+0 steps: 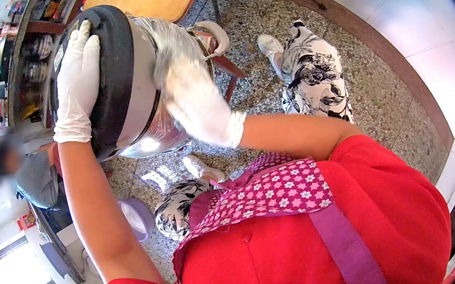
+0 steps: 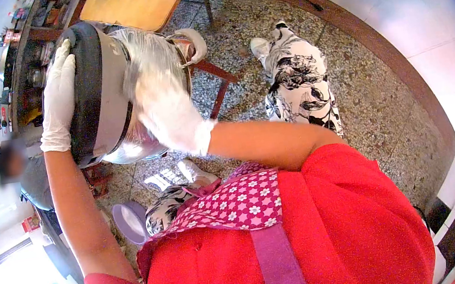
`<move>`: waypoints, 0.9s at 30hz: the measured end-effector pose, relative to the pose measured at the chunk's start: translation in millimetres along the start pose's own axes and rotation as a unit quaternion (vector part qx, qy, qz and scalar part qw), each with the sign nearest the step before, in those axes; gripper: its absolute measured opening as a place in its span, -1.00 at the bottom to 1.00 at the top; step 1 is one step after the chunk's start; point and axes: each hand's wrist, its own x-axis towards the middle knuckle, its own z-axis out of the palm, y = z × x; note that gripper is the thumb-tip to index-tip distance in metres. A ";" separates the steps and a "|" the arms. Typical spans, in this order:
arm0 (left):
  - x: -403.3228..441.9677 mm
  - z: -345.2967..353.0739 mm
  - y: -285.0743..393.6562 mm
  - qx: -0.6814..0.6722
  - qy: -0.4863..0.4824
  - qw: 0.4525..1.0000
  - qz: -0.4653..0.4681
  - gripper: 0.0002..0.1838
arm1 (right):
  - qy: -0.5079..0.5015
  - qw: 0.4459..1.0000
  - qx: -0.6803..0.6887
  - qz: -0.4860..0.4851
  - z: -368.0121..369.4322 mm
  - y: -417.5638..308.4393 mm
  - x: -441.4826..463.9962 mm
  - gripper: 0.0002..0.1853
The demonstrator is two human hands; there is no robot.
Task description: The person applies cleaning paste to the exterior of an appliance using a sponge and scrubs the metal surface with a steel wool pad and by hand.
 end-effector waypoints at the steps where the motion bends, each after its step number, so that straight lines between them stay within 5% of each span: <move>1: -2.2 0.0 1.7 0.002 -0.001 1.000 -0.006 -0.43 | 0.009 1.000 0.018 -0.001 1.4 16.2 19.1 -0.49; 2: -1.5 0.5 2.3 0.002 0.000 1.000 0.006 -0.42 | 0.053 0.997 0.052 -0.001 10.1 40.0 40.7 -0.62; 3: -2.2 1.5 3.1 0.000 0.000 1.000 0.000 -0.42 | -0.031 0.984 0.169 0.040 -2.2 56.4 73.1 -0.69; 5: -0.6 0.0 6.5 0.016 0.001 1.000 0.008 -0.42 | -0.197 0.962 0.173 0.077 6.1 106.2 118.1 -0.65; 6: -0.8 2.9 5.9 0.014 0.010 1.000 -0.001 -0.42 | -0.195 0.963 0.171 0.074 5.7 102.5 120.4 -0.65; 9: -0.5 5.5 -1.8 0.021 0.019 1.000 0.007 -0.42 | -0.136 0.985 0.093 0.056 -18.0 59.6 98.6 -0.68; 11: -2.7 2.3 1.9 0.017 0.013 1.000 0.004 -0.41 | 0.015 0.999 0.027 -0.010 -10.5 29.1 47.0 -0.56; 14: 0.8 0.8 2.6 0.015 0.007 1.000 0.018 -0.41 | 0.024 0.998 0.048 0.013 8.3 3.4 -30.9 -0.43; 17: -0.7 1.4 0.4 0.028 0.012 1.000 -0.006 -0.40 | 0.006 1.000 0.002 0.024 7.4 9.9 -13.4 -0.36; 19: -0.9 3.1 -5.5 0.024 0.015 0.999 0.022 -0.40 | 0.084 0.995 0.060 -0.020 10.8 43.7 44.3 -0.49; 21: -3.0 3.4 -0.8 0.010 0.013 0.999 0.028 -0.40 | -0.146 0.969 0.156 0.122 -1.4 82.9 102.1 -0.60; 23: -1.4 3.5 5.4 0.020 0.016 1.000 0.003 -0.41 | -0.217 0.881 0.238 0.346 -2.7 79.5 123.7 -0.62; 24: -1.9 4.5 3.1 0.029 0.021 0.999 0.004 -0.41 | -0.188 0.966 0.102 0.141 7.6 94.8 116.9 -0.62; 27: -2.6 4.6 2.1 0.025 0.026 0.999 0.006 -0.41 | 0.051 0.997 0.049 -0.012 -8.1 26.7 49.6 -0.58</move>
